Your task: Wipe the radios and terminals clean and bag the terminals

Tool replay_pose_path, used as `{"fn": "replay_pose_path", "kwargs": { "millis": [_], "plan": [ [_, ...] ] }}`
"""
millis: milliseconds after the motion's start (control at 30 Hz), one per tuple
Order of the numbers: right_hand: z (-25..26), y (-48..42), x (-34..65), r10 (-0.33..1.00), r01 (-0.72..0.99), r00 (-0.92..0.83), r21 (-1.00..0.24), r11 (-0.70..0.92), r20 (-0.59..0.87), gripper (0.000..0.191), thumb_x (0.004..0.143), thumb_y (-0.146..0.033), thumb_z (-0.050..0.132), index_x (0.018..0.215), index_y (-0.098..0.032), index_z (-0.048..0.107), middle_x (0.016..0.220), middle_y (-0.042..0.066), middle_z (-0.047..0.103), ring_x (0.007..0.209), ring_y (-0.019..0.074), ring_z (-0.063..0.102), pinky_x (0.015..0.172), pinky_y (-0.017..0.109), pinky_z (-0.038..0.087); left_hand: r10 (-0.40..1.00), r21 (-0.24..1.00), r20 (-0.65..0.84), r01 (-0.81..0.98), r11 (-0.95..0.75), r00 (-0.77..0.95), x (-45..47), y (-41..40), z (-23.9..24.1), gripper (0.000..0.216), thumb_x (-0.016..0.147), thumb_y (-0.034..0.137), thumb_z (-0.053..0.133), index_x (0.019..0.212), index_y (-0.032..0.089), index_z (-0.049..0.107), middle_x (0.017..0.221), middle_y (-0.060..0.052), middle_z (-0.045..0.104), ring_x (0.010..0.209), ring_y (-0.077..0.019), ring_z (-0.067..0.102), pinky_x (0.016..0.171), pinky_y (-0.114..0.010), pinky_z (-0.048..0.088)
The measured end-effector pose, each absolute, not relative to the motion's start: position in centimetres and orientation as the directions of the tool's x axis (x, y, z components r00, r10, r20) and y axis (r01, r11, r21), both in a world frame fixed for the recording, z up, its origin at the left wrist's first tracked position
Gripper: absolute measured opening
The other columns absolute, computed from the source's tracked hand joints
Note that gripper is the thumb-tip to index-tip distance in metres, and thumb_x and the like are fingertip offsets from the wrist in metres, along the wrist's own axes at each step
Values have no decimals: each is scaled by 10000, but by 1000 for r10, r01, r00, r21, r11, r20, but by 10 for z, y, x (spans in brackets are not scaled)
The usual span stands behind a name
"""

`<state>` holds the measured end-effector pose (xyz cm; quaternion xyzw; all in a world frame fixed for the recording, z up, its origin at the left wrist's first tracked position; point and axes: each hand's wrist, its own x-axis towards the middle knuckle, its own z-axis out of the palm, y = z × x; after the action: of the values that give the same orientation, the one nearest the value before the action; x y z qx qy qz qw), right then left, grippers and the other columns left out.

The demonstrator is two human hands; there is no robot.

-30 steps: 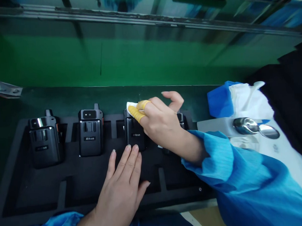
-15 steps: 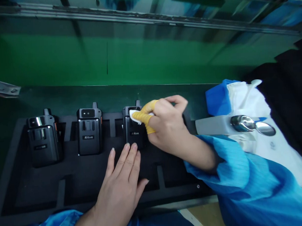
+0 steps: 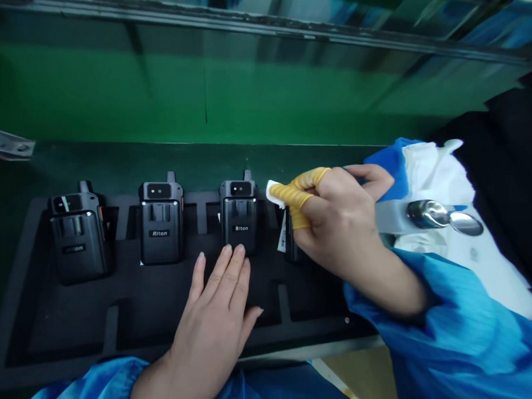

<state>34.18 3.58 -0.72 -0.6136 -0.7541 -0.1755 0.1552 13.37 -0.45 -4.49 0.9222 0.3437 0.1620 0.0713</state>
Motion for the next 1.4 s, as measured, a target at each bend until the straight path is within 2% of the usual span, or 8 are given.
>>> {"fn": "replay_pose_path", "kwargs": {
  "millis": [100,200,333,433,667,1033,1200,1400],
  "plan": [
    [-18,24,325,792,939,-332,102,328,513,235,830,-109,487,726,-194,680,817,11,637,790,132,500,881,403,239,656,247,256,608,-755,710,133,-5,-45,390,953,260,389,1236,51,559,1365,-121,557,1295,-264,476,1184,-441,92],
    [-30,17,306,755,898,-433,160,410,493,240,859,-94,496,796,-216,694,801,-12,634,846,126,501,951,391,201,651,244,267,604,-759,710,133,-6,-45,387,953,253,394,1230,41,560,1327,-129,588,1278,-269,495,1178,-455,121],
    [-39,11,298,759,892,-452,228,391,468,291,861,-57,478,684,-213,649,693,-33,574,822,120,476,995,395,163,636,230,279,593,-771,719,133,-7,-46,393,953,254,401,1236,28,554,1304,-139,603,1266,-282,508,1160,-483,183],
    [-38,6,304,782,899,-435,256,355,447,320,859,-48,460,630,-199,623,677,-24,551,787,118,460,960,386,196,636,224,274,595,-772,722,132,-7,-47,404,954,266,403,1246,28,548,1344,-144,570,1279,-289,496,1138,-498,248],
    [-40,10,295,748,899,-438,257,355,499,337,869,-77,460,589,-211,591,657,-28,518,782,121,438,956,388,182,633,232,288,589,-774,719,133,-6,-47,405,956,257,380,1234,24,561,1290,-151,610,1256,-303,521,1070,-523,369],
    [-38,0,313,799,916,-389,286,281,460,303,821,-29,473,600,-185,607,698,-6,559,791,118,450,929,371,193,637,253,273,585,-770,721,132,-6,-48,410,946,258,406,1237,15,561,1358,-165,549,1279,-307,496,1100,-543,338],
    [-36,3,314,812,949,-283,272,159,511,269,833,-60,474,656,-194,628,699,-10,555,761,129,434,910,378,189,637,259,276,583,-770,719,132,-7,-48,410,946,256,406,1237,14,562,1368,-177,536,1284,-314,490,1102,-550,334],
    [-37,5,298,764,909,-414,263,322,495,316,871,-96,473,614,-208,618,698,-8,560,796,139,442,945,377,193,642,271,253,584,-765,723,132,-6,-48,424,946,268,404,1246,7,551,1342,-200,553,1283,-324,492,1107,-565,316]
  ]
}}
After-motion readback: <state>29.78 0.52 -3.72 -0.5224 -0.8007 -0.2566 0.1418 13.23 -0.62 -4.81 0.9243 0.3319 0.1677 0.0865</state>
